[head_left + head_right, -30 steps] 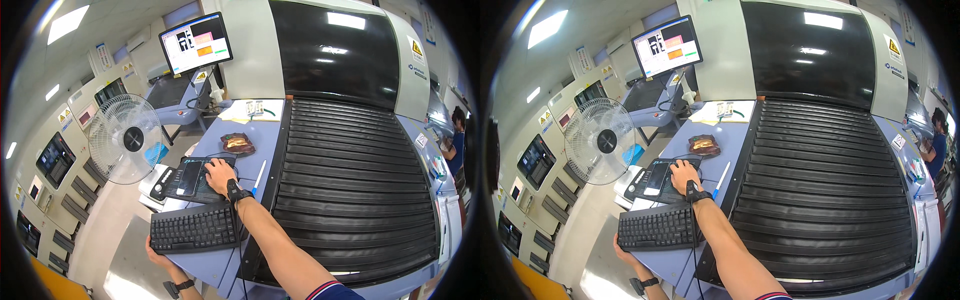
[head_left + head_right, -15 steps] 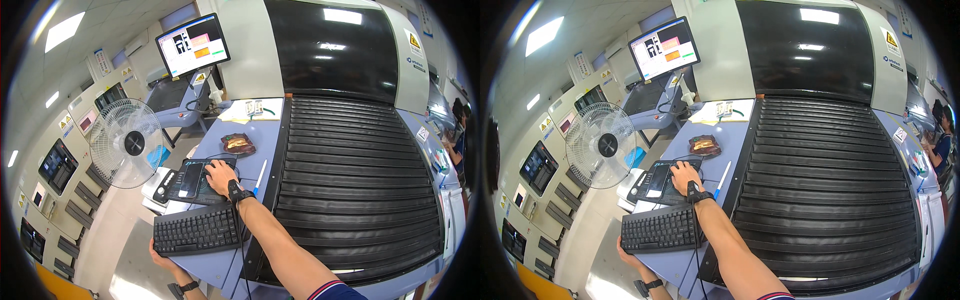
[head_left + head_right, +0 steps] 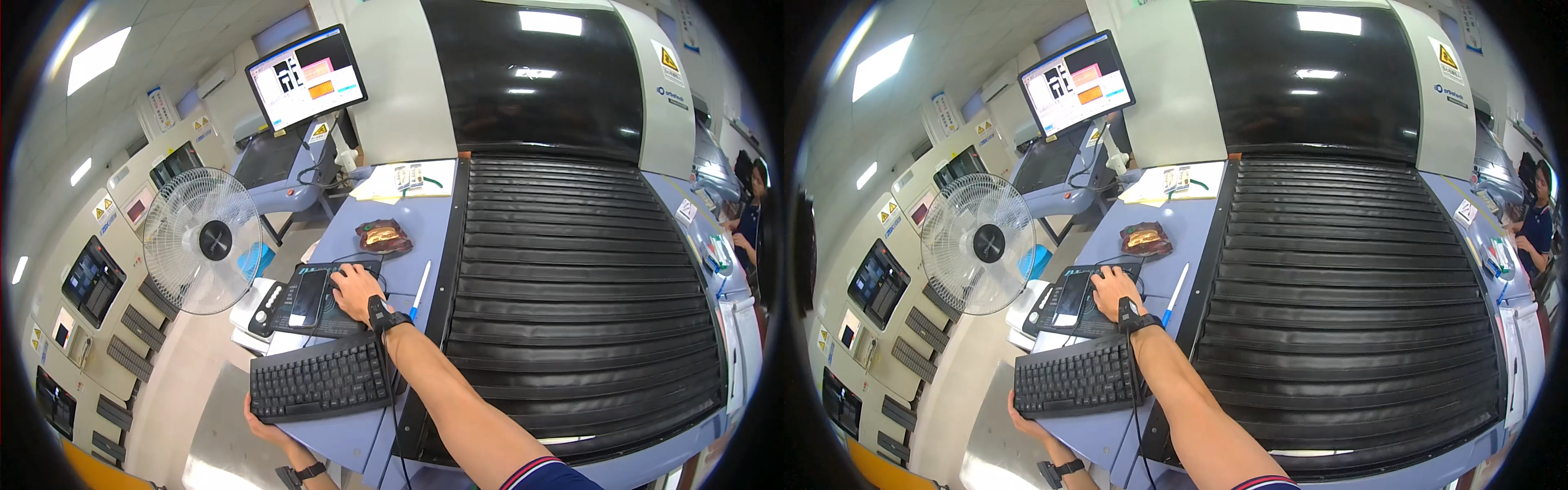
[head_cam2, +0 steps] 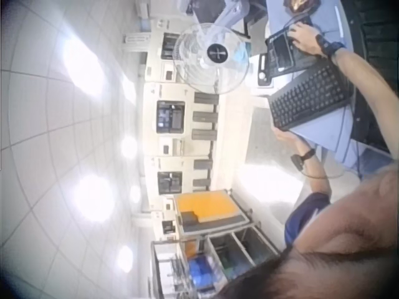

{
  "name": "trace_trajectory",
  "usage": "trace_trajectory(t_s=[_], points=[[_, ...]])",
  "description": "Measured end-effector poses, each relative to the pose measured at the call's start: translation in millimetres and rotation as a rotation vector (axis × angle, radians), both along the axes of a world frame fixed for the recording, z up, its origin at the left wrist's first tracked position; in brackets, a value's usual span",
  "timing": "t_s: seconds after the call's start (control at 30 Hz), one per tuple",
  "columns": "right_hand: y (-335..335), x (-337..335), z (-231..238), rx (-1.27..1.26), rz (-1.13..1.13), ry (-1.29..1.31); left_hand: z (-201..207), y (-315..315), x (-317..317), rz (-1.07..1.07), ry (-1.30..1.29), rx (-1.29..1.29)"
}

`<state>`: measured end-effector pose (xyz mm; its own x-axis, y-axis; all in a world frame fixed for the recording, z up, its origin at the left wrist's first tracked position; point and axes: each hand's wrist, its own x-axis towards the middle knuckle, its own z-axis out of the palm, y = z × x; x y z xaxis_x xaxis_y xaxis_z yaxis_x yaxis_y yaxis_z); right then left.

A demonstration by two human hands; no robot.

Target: Inspecting and handling printed circuit board panels using an automated inspection machine and manual review.

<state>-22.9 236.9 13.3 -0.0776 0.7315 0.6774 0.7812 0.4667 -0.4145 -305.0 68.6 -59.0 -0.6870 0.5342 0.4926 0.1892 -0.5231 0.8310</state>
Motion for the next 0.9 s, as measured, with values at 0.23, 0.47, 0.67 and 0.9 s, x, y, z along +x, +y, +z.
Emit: trace_trajectory(t_s=[0.23,0.47,0.67,0.9], points=[[-1,2,4,-0.028,-0.001,-0.002,7,-6,3,-0.028,-0.046,-0.028],[0,0,3,0.005,-0.020,0.002,-3,-3,2,-0.262,-0.250,0.124],[1,0,3,0.004,-0.014,0.004,-14,0,-5,-0.205,-0.086,0.131],[2,2,3,0.026,-0.021,0.011,-13,-4,-4,-0.248,-0.084,0.085]])
